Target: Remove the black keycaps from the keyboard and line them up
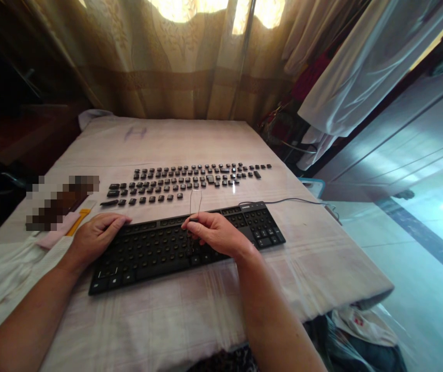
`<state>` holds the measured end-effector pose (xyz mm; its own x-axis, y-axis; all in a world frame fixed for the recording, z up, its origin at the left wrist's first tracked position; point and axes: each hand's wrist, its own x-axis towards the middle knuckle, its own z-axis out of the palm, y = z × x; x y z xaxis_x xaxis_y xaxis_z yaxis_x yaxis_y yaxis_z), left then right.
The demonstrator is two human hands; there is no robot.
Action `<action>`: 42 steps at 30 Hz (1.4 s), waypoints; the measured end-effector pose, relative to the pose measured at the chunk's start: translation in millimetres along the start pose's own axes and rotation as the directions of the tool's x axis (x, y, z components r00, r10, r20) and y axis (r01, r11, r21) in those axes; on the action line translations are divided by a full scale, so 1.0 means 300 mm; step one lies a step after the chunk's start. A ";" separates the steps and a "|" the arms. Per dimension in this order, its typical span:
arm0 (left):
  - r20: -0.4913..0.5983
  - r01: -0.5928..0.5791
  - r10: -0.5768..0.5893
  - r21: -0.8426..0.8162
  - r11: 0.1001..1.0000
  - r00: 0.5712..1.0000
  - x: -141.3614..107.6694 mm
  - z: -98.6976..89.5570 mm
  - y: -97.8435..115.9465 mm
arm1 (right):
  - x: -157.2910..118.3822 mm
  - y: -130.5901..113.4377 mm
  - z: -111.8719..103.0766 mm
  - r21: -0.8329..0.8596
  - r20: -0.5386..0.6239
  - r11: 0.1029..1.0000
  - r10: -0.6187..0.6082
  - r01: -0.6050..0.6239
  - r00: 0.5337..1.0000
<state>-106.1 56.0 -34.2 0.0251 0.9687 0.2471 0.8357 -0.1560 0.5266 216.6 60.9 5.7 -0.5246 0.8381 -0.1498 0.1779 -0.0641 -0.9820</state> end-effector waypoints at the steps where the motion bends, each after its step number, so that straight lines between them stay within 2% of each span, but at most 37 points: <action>1: -0.001 -0.001 0.001 -0.001 1.000 1.000 0.000 0.000 -0.001 | 0.001 0.003 0.000 -0.012 0.013 1.000 -0.006 0.006 1.000; 8: -0.014 -0.001 0.001 0.004 1.000 1.000 -0.001 0.001 0.001 | -0.008 -0.004 -0.012 -0.169 0.082 0.972 -0.149 0.161 0.985; 16: -0.012 0.010 -0.010 0.010 1.000 1.000 -0.001 -0.002 0.009 | -0.011 -0.005 -0.024 -0.267 0.145 0.939 -0.184 0.218 0.972; 21: -0.008 0.012 -0.012 0.012 1.000 1.000 -0.002 -0.001 0.009 | -0.009 -0.020 -0.004 -0.422 0.182 0.853 -0.251 0.306 0.951; 30: -0.005 0.010 -0.010 0.021 1.000 1.000 -0.002 -0.004 0.008 | -0.014 -0.041 0.037 -0.611 0.210 0.714 -0.269 0.341 0.940; 32: -0.009 0.008 -0.007 0.017 1.000 1.000 -0.001 -0.003 0.006 | -0.022 -0.034 0.034 -0.610 0.199 0.719 -0.268 0.333 0.943; 38: -0.010 0.004 -0.004 0.011 1.000 1.000 0.000 -0.001 0.005 | -0.057 0.017 0.015 -0.515 0.075 0.817 -0.258 0.259 0.963; 42: -0.019 0.005 -0.005 0.010 1.000 1.000 0.001 0.000 0.007 | -0.060 0.034 0.036 -0.504 0.038 0.822 -0.284 0.264 0.958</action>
<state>-104.5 55.9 -33.2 0.0105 0.9655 0.2601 0.8410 -0.1492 0.5200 218.9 39.2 -2.8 -0.5847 0.8006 0.1312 0.4278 0.4416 -0.7887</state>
